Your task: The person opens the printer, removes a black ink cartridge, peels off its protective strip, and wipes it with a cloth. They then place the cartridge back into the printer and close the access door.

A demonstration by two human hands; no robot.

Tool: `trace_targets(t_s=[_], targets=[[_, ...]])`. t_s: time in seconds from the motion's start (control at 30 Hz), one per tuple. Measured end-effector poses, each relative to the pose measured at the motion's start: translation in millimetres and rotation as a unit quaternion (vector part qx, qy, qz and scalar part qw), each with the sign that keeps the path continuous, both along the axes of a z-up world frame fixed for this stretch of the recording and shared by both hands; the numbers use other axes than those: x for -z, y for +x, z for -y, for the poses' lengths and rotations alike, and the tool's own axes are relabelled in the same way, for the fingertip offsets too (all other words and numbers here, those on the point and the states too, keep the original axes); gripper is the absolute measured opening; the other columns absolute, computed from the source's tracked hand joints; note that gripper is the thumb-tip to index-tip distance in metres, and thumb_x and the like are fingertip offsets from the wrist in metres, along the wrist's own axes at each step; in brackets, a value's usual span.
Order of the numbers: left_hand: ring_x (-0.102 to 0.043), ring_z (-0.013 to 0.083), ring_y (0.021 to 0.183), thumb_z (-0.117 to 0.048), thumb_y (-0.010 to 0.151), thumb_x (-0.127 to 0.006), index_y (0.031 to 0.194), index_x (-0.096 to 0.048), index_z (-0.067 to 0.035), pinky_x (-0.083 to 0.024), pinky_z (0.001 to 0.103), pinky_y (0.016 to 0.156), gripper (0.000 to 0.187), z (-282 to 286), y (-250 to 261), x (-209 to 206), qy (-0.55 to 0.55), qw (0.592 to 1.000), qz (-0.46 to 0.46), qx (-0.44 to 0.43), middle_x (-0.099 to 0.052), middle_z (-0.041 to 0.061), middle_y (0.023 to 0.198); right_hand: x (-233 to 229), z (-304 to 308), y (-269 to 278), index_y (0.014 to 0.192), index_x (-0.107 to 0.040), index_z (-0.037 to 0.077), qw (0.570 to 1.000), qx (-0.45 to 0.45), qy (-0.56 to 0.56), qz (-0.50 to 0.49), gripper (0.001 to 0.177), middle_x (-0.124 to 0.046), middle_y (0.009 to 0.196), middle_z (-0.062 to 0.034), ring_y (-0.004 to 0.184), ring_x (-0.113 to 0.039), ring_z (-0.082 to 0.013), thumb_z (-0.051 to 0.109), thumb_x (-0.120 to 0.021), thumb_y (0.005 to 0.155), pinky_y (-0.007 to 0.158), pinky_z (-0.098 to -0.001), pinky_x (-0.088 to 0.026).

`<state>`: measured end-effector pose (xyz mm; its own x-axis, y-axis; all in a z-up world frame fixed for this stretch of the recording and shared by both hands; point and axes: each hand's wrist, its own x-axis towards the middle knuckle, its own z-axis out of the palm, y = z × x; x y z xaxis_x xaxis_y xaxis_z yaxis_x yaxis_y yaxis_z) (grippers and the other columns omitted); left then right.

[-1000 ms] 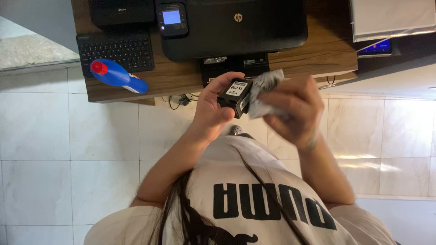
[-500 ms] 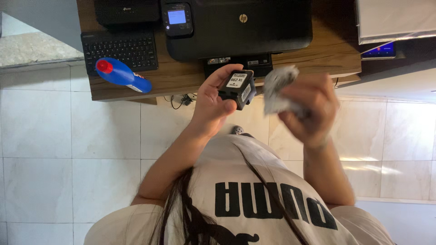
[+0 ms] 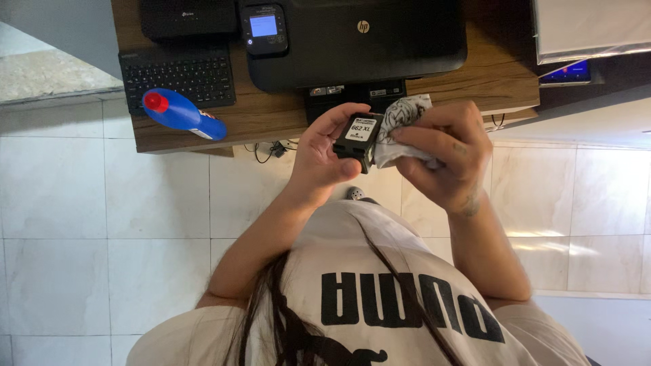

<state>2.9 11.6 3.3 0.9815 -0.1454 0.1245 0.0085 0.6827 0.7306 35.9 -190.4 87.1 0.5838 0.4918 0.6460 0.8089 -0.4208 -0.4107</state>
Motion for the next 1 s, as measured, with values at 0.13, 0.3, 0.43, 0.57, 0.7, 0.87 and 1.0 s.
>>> trace_targets(t_s=[0.13, 0.3, 0.43, 0.57, 0.7, 0.87, 1.0], targets=[[-0.066, 0.0194, 0.124, -0.036, 0.078, -0.096, 0.141, -0.056, -0.003, -0.058, 0.038, 0.109, 0.081, 1, 2, 1, -0.031, 0.999, -0.006, 0.01, -0.069, 0.01, 0.133, 1, -2, 2, 0.1, -0.078, 0.012, 0.999, -0.024, 0.013, 0.032, 0.028, -0.062, 0.092, -0.0035, 0.085, -0.056, -0.019, 0.019, -0.086, 0.073, 0.074, -0.0396, -0.044], [-0.062, 0.0152, 0.124, -0.033, 0.081, -0.095, 0.146, -0.057, -0.004, -0.054, 0.032, 0.109, 0.081, 2, 0, 1, -0.007, 1.0, 0.003, -0.003, -0.066, 0.007, 0.127, 6, 3, 1, 0.109, -0.077, 0.011, 1.0, 0.021, -0.005, -0.018, 0.032, -0.061, 0.1, -0.0057, 0.091, -0.057, -0.0209, 0.016, -0.086, 0.078, 0.078, -0.0349, -0.047], [-0.062, 0.0165, 0.12, -0.033, 0.082, -0.095, 0.145, -0.056, -0.003, -0.054, 0.034, 0.11, 0.08, 1, 0, 0, -0.013, 1.0, -0.013, -0.002, -0.065, 0.008, 0.132, 20, 5, -4, 0.102, -0.078, 0.011, 1.0, -0.01, 0.023, -0.014, 0.031, -0.061, 0.096, -0.0055, 0.087, -0.058, -0.0213, 0.015, -0.085, 0.072, 0.072, -0.0344, -0.048], [-0.062, 0.0197, 0.126, -0.036, 0.081, -0.095, 0.147, -0.054, -0.001, -0.05, 0.035, 0.114, 0.085, -2, 2, -2, -0.059, 0.998, -0.01, -0.022, -0.065, 0.013, 0.135, 34, 11, 17, 0.101, -0.078, 0.01, 0.999, -0.028, -0.003, -0.028, 0.031, -0.064, 0.098, -0.0068, 0.088, -0.06, -0.0214, 0.019, -0.086, 0.072, 0.076, -0.0363, -0.049], [-0.061, 0.0206, 0.131, -0.041, 0.081, -0.094, 0.148, -0.052, 0.0, -0.048, 0.037, 0.12, 0.089, -8, 7, -3, -0.09, 0.995, -0.013, -0.029, -0.063, 0.015, 0.142, 25, 30, 21, 0.108, -0.076, 0.007, 0.996, 0.009, 0.004, -0.091, 0.027, -0.065, 0.107, -0.0091, 0.094, -0.062, -0.0185, 0.022, -0.081, 0.085, 0.08, -0.0324, -0.052], [-0.061, 0.0213, 0.126, -0.039, 0.081, -0.095, 0.148, -0.051, 0.001, -0.049, 0.036, 0.113, 0.09, -1, 11, -2, -0.112, 0.994, -0.02, -0.005, -0.062, 0.016, 0.137, 18, 18, 8, 0.107, -0.077, 0.007, 0.997, -0.018, 0.056, -0.057, 0.032, -0.06, 0.101, -0.0091, 0.092, -0.06, -0.0201, 0.024, -0.082, 0.081, 0.074, -0.0326, -0.05], [-0.062, 0.0215, 0.131, -0.041, 0.078, -0.094, 0.145, -0.052, 0.0, -0.05, 0.037, 0.116, 0.088, -6, 9, -2, -0.112, 0.993, -0.03, -0.01, -0.063, 0.015, 0.139, 8, 9, 10, 0.106, -0.08, 0.01, 0.997, -0.028, -0.067, -0.029, 0.032, -0.063, 0.098, -0.0064, 0.093, -0.06, -0.0231, 0.021, -0.084, 0.076, 0.08, -0.0377, -0.05]])
